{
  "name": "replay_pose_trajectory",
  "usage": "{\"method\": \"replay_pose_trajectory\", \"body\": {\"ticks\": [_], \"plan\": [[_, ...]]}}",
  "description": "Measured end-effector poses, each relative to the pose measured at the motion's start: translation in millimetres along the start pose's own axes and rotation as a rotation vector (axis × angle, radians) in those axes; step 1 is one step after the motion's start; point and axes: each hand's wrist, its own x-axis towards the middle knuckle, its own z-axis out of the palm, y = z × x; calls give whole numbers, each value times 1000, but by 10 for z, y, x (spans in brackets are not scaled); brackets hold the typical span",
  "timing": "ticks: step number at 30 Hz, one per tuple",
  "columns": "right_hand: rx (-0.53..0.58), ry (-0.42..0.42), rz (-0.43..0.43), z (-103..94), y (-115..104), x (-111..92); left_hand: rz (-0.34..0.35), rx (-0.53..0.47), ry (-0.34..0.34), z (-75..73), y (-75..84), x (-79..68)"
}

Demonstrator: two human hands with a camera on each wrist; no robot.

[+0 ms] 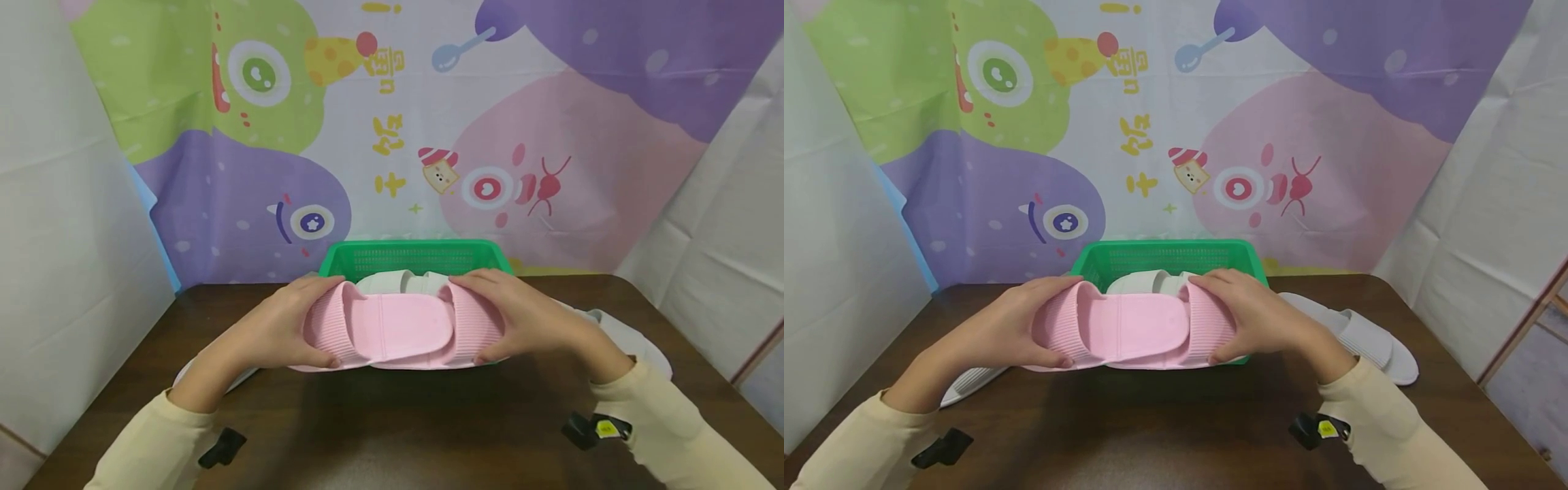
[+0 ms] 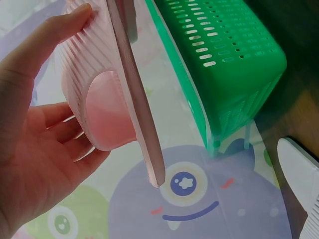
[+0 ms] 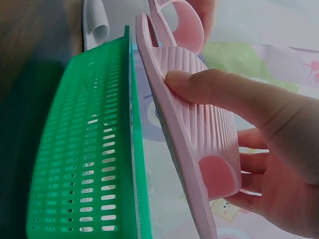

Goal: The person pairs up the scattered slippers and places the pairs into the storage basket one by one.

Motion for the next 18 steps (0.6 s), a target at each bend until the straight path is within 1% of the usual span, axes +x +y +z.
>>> {"method": "replay_pose_trajectory", "body": {"ticks": [18], "plan": [[-7, 14, 17, 11, -30, 19, -2, 14, -4, 8, 33, 13]]}}
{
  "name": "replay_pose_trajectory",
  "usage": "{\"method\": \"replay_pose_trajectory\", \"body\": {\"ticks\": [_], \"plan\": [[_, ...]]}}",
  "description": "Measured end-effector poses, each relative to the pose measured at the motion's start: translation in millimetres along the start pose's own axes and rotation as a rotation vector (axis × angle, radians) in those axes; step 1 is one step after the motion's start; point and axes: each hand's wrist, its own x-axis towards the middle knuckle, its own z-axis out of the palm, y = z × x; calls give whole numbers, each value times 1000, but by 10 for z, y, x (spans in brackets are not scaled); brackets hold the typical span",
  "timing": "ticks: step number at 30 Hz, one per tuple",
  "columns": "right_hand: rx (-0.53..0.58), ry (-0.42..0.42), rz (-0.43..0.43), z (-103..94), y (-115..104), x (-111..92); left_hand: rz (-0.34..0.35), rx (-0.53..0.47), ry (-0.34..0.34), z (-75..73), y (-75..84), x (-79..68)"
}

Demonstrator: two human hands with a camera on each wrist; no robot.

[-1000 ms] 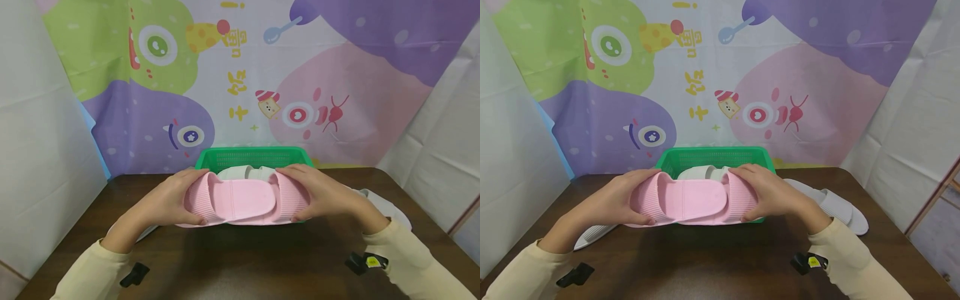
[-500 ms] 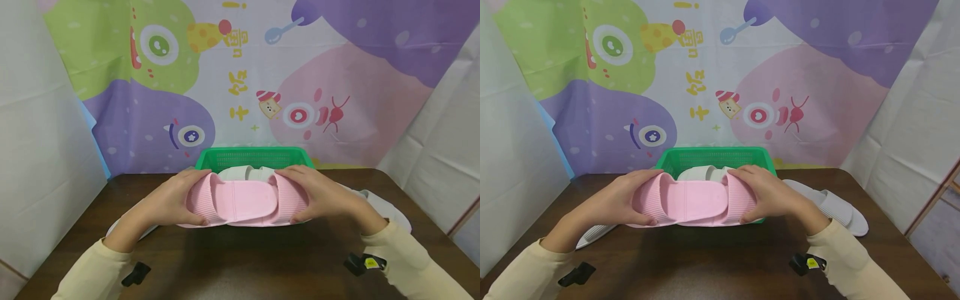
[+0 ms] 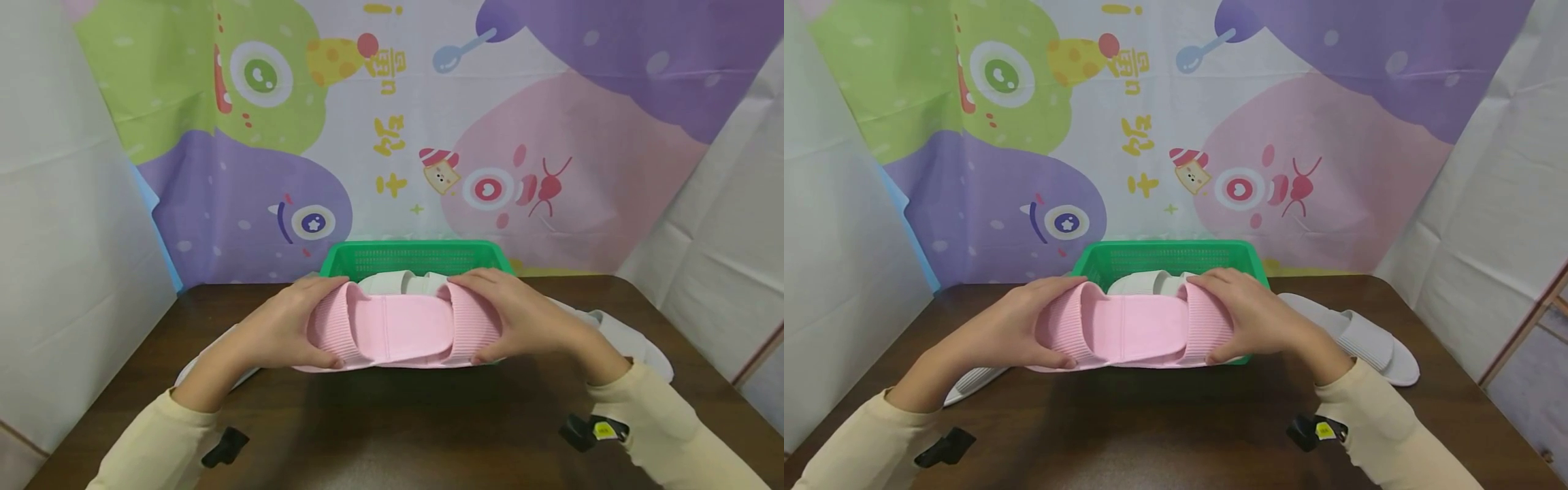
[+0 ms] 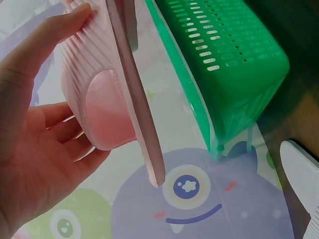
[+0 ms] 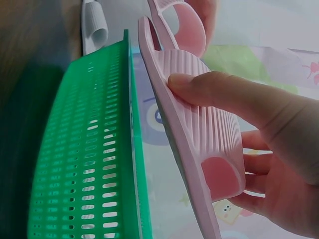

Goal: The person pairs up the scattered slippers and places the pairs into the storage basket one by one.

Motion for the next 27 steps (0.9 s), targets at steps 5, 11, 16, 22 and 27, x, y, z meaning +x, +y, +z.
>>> {"method": "replay_pose_trajectory", "body": {"ticks": [5, 11, 16, 22, 27], "plan": [[-3, 10, -9, -11, -21, 3, 7, 11, 1, 0, 25, 19], [5, 8, -6, -7, -29, 10, 15, 23, 3, -4, 48, 37], [10, 19, -14, 13, -23, 14, 7, 24, -4, 0, 57, 44], [14, 24, -26, 19, -36, 32, 8, 19, -10, 4, 65, 54], [15, 24, -27, 12, -53, 41, 11, 24, -10, -1, 70, 58]]}}
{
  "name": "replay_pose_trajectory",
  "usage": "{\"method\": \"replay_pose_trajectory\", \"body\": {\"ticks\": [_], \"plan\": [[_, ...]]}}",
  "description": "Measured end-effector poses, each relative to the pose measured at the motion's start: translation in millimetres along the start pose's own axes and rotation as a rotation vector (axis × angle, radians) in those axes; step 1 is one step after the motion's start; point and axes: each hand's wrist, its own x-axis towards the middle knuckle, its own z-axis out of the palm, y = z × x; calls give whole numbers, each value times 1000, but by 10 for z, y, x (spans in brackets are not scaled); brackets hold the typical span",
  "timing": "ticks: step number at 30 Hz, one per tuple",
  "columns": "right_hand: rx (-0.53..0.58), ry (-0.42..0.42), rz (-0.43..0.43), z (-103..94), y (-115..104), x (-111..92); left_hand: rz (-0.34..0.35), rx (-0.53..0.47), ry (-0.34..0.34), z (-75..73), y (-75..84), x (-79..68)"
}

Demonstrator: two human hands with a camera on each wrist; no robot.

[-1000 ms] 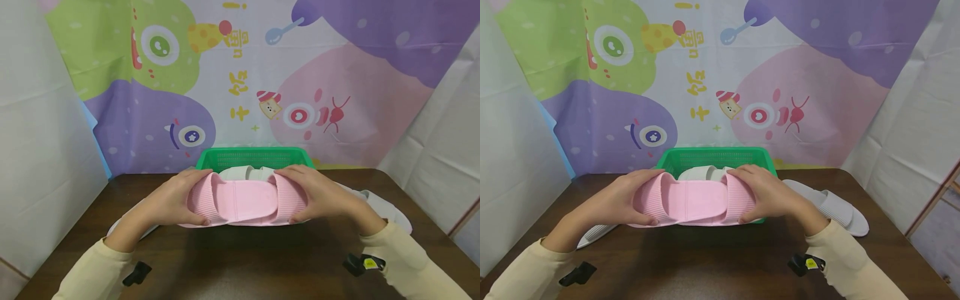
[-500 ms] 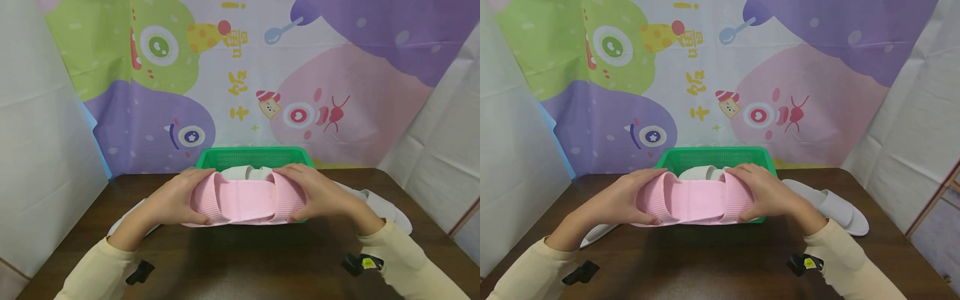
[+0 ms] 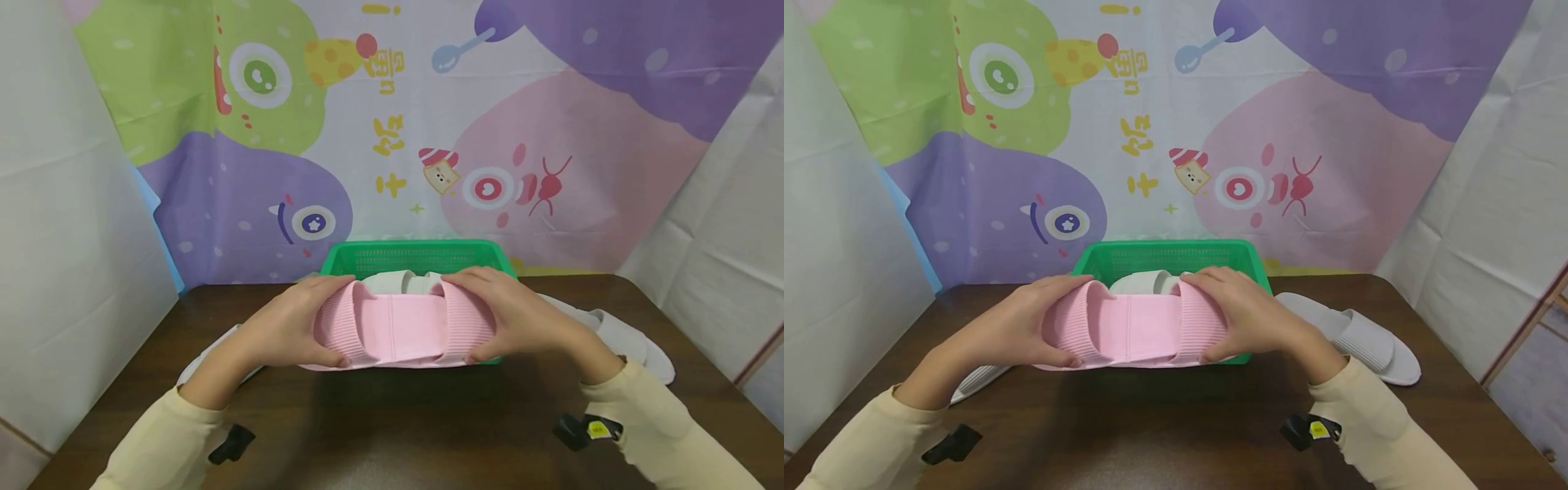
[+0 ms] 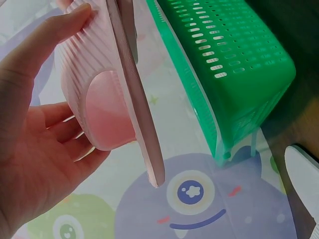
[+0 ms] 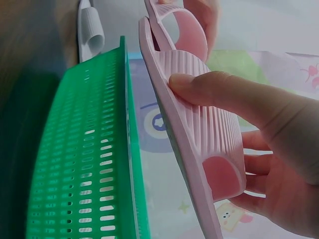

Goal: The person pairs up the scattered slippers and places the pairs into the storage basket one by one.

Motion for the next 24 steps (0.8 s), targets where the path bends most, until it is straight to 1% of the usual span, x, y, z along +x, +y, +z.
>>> {"method": "replay_pose_trajectory", "body": {"ticks": [12, 24], "plan": [[18, -3, 0, 11, -12, 1, 1, -1, -1, 11, 20, 22], [31, -5, -17, 39, -24, 16, 3, 10, -4, -12, 38, 29]]}}
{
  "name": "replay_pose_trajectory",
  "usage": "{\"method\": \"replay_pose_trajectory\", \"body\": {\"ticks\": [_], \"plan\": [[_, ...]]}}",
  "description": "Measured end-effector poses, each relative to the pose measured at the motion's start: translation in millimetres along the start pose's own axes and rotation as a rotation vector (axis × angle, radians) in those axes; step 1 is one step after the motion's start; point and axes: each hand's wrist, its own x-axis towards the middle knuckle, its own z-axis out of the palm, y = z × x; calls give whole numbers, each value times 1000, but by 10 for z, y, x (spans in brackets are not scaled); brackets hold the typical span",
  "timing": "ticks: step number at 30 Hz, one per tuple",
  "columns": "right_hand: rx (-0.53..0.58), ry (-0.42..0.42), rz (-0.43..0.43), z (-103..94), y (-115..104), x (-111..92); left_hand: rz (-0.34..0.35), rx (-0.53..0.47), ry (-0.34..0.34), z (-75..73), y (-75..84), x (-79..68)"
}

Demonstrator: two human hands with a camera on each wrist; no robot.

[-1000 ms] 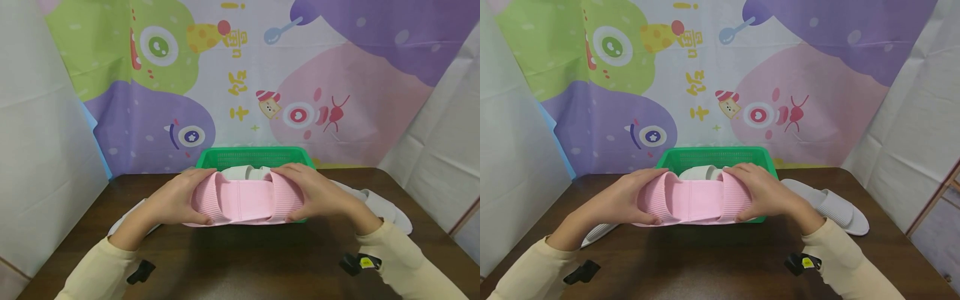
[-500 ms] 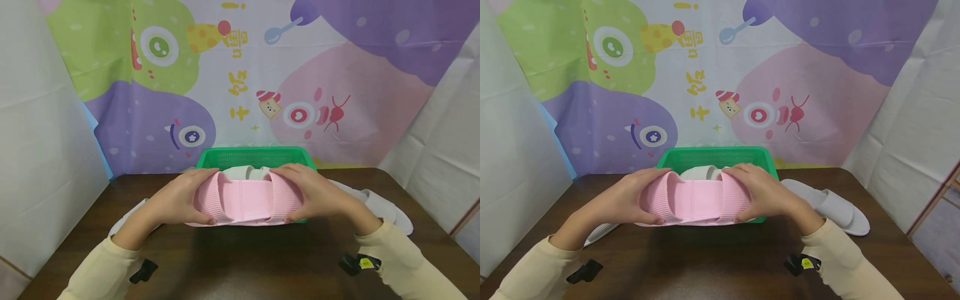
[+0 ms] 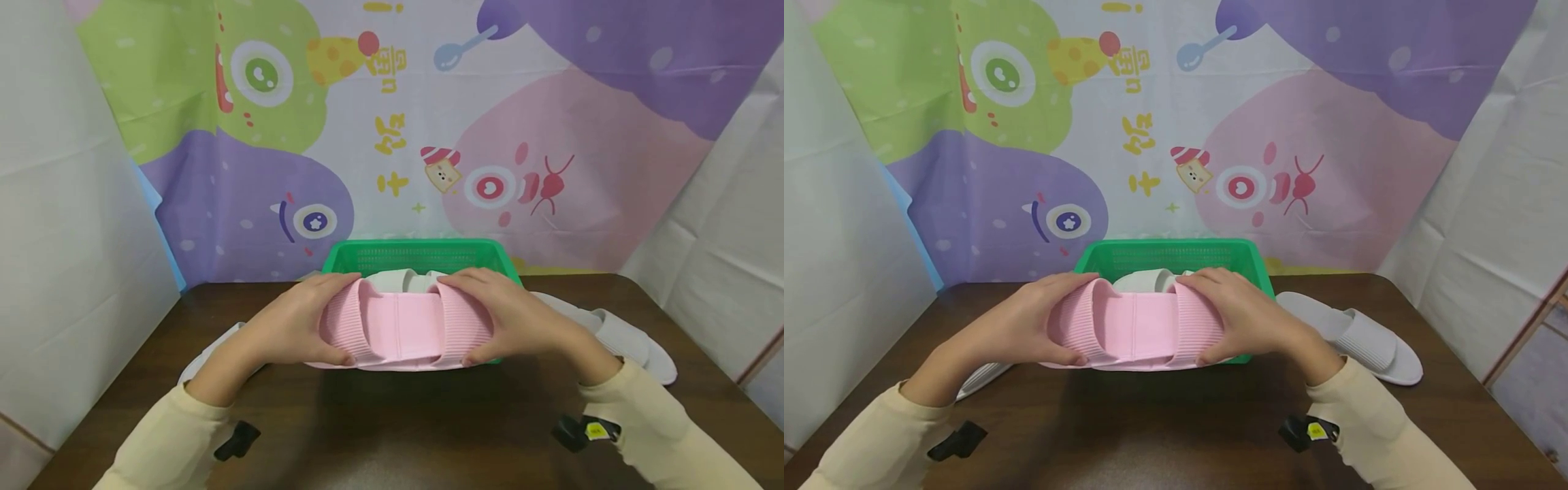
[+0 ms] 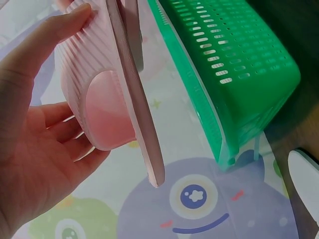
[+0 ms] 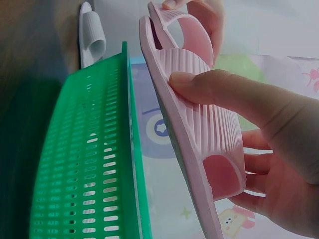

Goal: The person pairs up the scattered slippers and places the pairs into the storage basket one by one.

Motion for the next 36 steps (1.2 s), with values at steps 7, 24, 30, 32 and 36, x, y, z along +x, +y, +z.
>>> {"method": "replay_pose_trajectory", "body": {"ticks": [7, 24, 30, 32, 36], "plan": [[-8, -2, -15, -7, -26, 19, 11, 4, 0, -3, 17, 10], [-4, -3, -17, 7, -50, 47, 2, 1, 1, 8, 32, 21], [-3, 15, -3, 16, -46, 64, 8, 8, 2, 7, 28, 49], [-3, 21, -3, 25, -41, 60, 6, 3, 1, 12, 32, 55], [8, 12, -3, 51, -32, 48, -1, -19, -7, 40, 36, 58]]}}
